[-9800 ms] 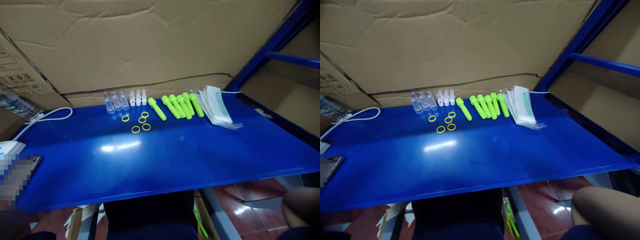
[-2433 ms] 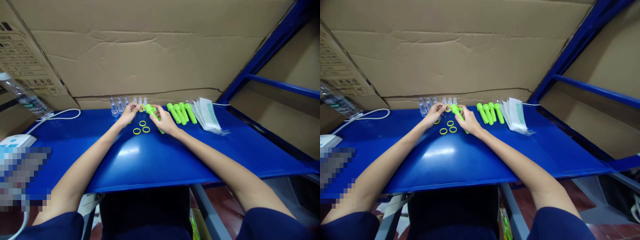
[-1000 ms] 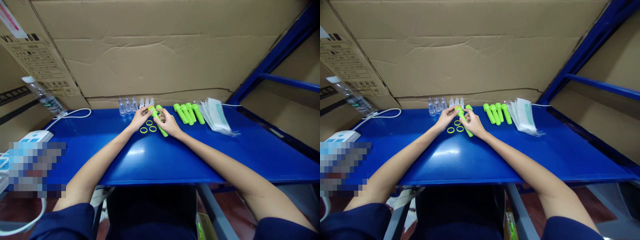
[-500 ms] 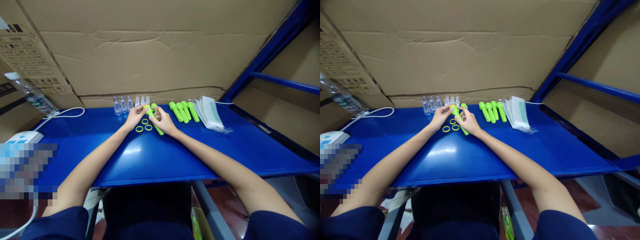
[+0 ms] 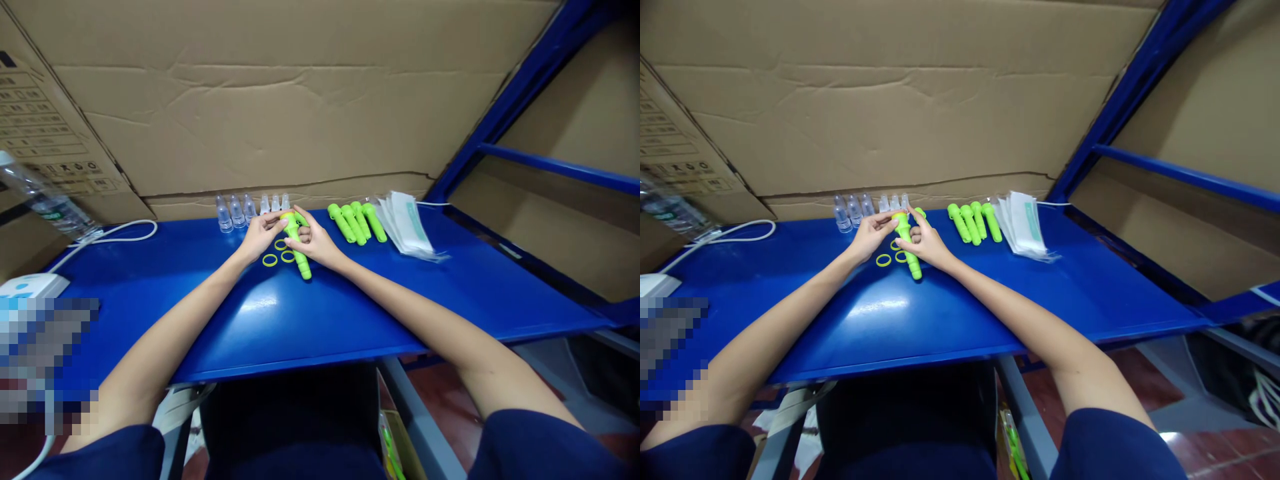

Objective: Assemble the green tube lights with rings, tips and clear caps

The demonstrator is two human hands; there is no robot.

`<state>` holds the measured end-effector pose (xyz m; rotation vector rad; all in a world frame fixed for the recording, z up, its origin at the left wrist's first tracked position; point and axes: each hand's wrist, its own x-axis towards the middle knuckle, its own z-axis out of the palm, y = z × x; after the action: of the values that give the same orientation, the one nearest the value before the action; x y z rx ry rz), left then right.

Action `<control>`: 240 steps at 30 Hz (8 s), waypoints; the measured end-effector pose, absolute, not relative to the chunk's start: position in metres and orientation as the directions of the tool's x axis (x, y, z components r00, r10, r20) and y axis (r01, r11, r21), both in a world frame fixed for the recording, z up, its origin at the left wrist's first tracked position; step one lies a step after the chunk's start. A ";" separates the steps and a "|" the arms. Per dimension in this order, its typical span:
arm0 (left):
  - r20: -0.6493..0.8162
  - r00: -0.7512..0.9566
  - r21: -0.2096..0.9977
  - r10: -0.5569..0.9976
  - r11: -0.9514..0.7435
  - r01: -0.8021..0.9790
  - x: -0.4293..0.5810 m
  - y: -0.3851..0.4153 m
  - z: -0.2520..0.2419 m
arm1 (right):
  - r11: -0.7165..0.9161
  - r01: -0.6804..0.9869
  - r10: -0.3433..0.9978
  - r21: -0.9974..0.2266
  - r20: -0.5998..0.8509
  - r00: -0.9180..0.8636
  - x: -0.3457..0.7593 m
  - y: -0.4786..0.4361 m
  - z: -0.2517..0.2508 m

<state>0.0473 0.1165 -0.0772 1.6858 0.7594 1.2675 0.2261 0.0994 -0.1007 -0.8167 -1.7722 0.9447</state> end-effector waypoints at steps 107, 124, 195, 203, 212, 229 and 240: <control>0.548 0.102 0.798 0.830 -0.556 0.235 0.063 0.099 -0.086 | 0.519 0.088 0.845 -0.851 0.495 -0.201 0.216 0.094 -0.111; 0.603 0.059 0.751 0.796 -0.591 0.294 0.065 0.095 -0.085 | 0.539 0.067 0.832 -0.840 0.517 -0.202 0.217 0.092 -0.107; 0.705 0.010 0.657 0.709 -0.659 0.366 0.070 0.095 -0.083 | 0.540 0.062 0.838 -0.839 0.530 -0.131 0.219 0.085 -0.099; 0.694 0.092 0.642 0.714 -0.671 0.371 0.065 0.098 -0.078 | 0.543 0.064 0.835 -0.837 0.530 -0.148 0.219 0.086 -0.101; 0.742 0.122 0.581 0.659 -0.723 0.373 0.070 0.096 -0.083 | 0.554 0.064 0.830 -0.830 0.545 -0.124 0.218 0.085 -0.100; 0.719 0.095 0.614 0.688 -0.693 0.378 0.068 0.097 -0.082 | 0.540 0.094 0.840 -0.836 0.528 -0.127 0.218 0.081 -0.100; 0.682 0.153 0.629 0.715 -0.680 0.377 0.066 0.099 -0.080 | 0.510 0.073 0.856 -0.857 0.498 -0.140 0.218 0.082 -0.103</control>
<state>0.0656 0.0986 -0.0805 2.1246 1.0515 1.5365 0.2183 0.0819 -0.1030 -0.8213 -1.5772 0.8311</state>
